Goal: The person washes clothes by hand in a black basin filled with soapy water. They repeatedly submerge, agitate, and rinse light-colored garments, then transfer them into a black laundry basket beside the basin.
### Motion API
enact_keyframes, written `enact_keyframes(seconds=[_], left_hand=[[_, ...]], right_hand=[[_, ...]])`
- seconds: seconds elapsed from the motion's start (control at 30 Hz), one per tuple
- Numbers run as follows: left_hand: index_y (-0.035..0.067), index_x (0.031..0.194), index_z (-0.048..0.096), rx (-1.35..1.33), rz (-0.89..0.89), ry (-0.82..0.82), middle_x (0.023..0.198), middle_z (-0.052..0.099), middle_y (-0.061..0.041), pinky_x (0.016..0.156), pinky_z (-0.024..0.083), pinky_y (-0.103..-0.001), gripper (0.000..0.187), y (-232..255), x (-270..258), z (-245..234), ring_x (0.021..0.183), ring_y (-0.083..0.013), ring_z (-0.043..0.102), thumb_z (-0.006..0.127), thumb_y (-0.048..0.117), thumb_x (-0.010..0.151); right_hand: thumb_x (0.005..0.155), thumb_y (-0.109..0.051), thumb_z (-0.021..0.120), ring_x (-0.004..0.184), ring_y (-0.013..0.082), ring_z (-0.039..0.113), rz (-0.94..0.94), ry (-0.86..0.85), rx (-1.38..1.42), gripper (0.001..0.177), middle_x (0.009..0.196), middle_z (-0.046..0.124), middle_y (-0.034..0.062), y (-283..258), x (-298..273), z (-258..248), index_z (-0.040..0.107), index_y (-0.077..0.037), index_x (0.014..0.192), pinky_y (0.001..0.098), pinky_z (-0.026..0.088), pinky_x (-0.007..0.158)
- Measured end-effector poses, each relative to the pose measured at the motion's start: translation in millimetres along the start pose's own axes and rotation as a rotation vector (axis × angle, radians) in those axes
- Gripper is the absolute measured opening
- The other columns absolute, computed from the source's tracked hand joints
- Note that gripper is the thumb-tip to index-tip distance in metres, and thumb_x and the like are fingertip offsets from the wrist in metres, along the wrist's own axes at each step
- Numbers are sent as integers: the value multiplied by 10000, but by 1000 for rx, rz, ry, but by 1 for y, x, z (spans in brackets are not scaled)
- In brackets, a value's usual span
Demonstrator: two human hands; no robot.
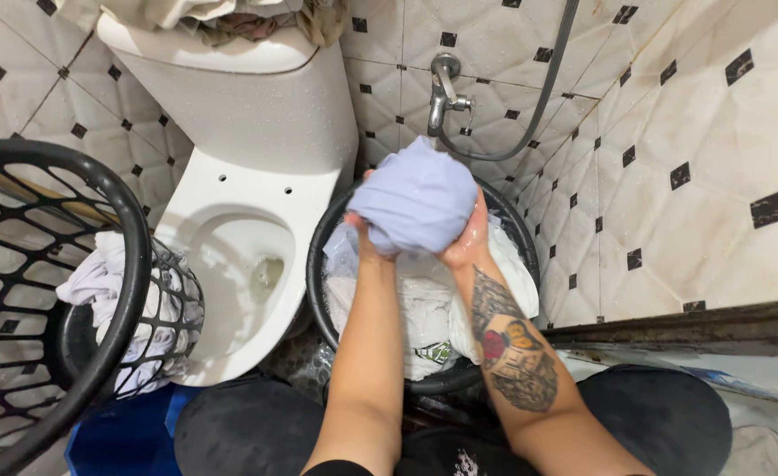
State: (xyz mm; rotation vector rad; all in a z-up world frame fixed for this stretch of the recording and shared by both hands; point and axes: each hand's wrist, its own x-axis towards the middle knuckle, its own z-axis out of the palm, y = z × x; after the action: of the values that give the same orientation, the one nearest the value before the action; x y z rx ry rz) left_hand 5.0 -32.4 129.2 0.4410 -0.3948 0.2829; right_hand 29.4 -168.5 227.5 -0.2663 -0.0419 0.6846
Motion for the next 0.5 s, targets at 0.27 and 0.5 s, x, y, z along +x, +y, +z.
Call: enact_keyframes(seconds=[0.27,0.5], left_hand=[[13,1354,545,222,-164,396,1251,632,-146,1065,474,-451,610,-23,31,-23,1185,-311,590,724,461,981],[38,1279,604,366,-912,282,1184,678,-140,1004,514,-457,544,-57,26,-56,1093,-300,642,672,485,975]], right_hand=[[870,-393,707,1089,269,700,-441,445,-488,463,1187,737,90,-10,-6,-52,725,-57,1188,446,555,968],[727,-173,765,773,274,641,-932,-259,-2019,112,805,677,53,-21,-13,-43,689,-103,769,393,531,662]])
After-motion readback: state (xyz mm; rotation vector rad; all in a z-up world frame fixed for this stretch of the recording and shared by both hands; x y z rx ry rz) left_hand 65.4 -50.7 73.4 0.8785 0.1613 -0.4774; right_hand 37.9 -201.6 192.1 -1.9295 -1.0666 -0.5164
